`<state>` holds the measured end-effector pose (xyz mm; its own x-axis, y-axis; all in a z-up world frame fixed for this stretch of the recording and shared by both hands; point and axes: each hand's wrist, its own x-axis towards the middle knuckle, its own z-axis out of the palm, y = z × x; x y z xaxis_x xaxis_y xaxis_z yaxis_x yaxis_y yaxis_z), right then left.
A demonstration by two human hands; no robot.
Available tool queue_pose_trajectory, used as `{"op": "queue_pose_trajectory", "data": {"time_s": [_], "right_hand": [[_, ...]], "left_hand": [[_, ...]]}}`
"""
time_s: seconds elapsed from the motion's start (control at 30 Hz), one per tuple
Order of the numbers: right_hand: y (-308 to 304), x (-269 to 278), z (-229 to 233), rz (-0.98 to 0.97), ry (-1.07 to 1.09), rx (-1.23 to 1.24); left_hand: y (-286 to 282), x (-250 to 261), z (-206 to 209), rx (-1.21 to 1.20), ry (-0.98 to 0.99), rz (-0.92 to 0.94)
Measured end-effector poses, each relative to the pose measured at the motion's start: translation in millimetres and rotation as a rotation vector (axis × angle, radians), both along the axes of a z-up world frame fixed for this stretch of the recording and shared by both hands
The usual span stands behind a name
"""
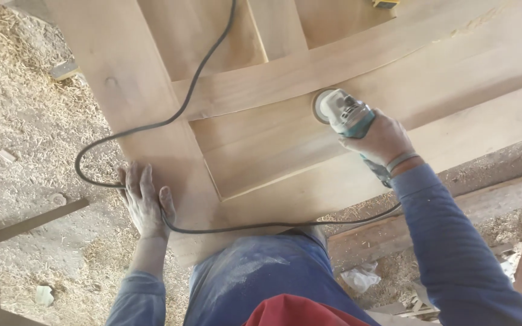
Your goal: Using an angle grinder with a sanding disc to smooth and finish the surface of a wooden door.
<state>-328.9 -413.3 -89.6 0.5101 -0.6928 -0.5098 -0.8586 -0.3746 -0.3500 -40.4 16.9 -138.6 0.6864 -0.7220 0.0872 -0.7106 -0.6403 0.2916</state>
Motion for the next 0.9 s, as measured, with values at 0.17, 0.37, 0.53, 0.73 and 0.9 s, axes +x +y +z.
{"op": "queue_pose_trajectory", "data": {"time_s": [0.17,0.37,0.53,0.73,0.9], "right_hand": [[-37.5,-44.9,-28.3,-0.039,-0.042,-0.051],[-53.2,-74.6,-42.3,-0.463,-0.139,0.091],[14.9,-33.1,-26.3,-0.351,-0.264,0.101],[112.0,59.1,15.6,0.025,-0.137,0.083],[151.5,114.4,28.1,0.155,-0.18,0.092]], "left_hand": [[-4.1,-24.5,9.4,-0.005,0.031,0.035],[0.1,-25.5,-8.4,0.015,-0.04,0.056],[-7.6,-27.2,7.0,-0.048,-0.017,0.033],[-4.2,-26.3,5.2,-0.044,-0.003,0.033],[0.2,-25.3,4.5,-0.058,0.022,0.028]]}}
